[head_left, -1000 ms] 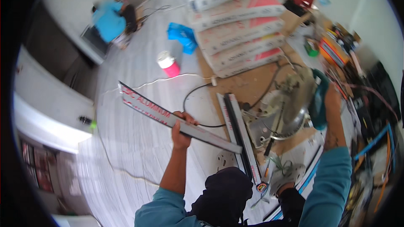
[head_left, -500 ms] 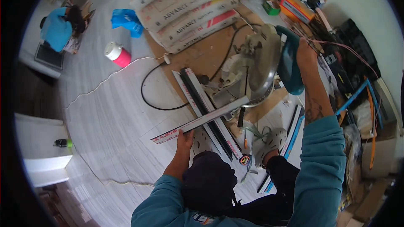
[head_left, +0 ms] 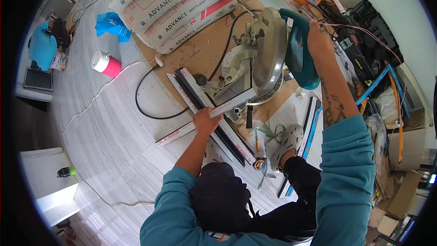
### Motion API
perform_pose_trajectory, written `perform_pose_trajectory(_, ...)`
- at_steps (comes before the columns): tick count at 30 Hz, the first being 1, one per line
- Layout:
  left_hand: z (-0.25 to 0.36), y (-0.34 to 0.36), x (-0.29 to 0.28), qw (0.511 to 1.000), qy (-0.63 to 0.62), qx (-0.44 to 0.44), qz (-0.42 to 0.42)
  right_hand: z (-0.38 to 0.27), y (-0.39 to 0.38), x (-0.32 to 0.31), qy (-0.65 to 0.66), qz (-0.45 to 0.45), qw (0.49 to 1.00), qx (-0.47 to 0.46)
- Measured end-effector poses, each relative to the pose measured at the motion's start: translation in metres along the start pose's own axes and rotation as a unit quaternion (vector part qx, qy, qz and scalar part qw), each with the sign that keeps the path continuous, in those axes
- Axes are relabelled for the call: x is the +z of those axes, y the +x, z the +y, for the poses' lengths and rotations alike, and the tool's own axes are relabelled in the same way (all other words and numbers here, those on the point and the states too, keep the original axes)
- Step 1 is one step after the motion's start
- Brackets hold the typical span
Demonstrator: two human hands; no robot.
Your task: Using a miter saw to cut an aluminum profile after measuring and marking it.
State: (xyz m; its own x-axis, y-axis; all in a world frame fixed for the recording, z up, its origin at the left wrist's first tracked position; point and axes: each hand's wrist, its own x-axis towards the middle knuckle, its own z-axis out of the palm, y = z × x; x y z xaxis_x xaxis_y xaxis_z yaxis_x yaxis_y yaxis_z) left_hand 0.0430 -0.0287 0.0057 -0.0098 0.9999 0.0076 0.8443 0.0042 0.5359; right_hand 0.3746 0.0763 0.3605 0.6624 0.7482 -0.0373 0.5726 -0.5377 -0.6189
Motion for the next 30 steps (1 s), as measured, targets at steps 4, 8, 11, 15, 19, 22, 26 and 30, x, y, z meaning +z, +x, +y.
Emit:
perform_pose_trajectory(4, 0.018, 0.022, 0.01, 0.985, 0.082, 0.046, -0.143, 0.005, 0.007, -0.002, -0.018, -0.007, 1.0, 0.017)
perform_pose_trajectory(8, 0.006, 0.046, 0.014, 0.967, -0.011, -0.021, -0.254, 0.004, 0.004, 0.004, 0.006, -0.018, 1.0, 0.001)
perform_pose_trajectory(11, 0.015, 0.055, 0.021, 0.971, -0.021, -0.061, -0.23, 0.005, 0.007, 0.002, 0.044, -0.022, 0.999, -0.001)
perform_pose_trajectory(15, 0.028, 0.068, 0.025, 0.986, -0.028, -0.082, -0.14, 0.009, 0.015, 0.006, 0.039, 0.007, 0.998, 0.042)
perform_pose_trajectory(19, 0.044, 0.075, 0.023, 0.981, -0.032, -0.1, -0.161, 0.018, 0.022, 0.011, 0.059, 0.033, 0.997, 0.039)
perform_pose_trajectory(22, 0.043, 0.077, 0.018, 0.967, -0.01, -0.136, -0.216, 0.003, 0.007, 0.003, 0.073, -0.023, 0.996, 0.05)
perform_pose_trajectory(26, 0.029, 0.077, 0.015, 0.966, -0.041, -0.132, -0.217, 0.001, 0.016, 0.007, 0.07, -0.017, 0.997, 0.04)
perform_pose_trajectory(30, 0.05, 0.08, 0.005, 0.953, -0.037, -0.135, -0.27, 0.004, 0.054, 0.003, 0.013, 0.001, 1.0, 0.02)
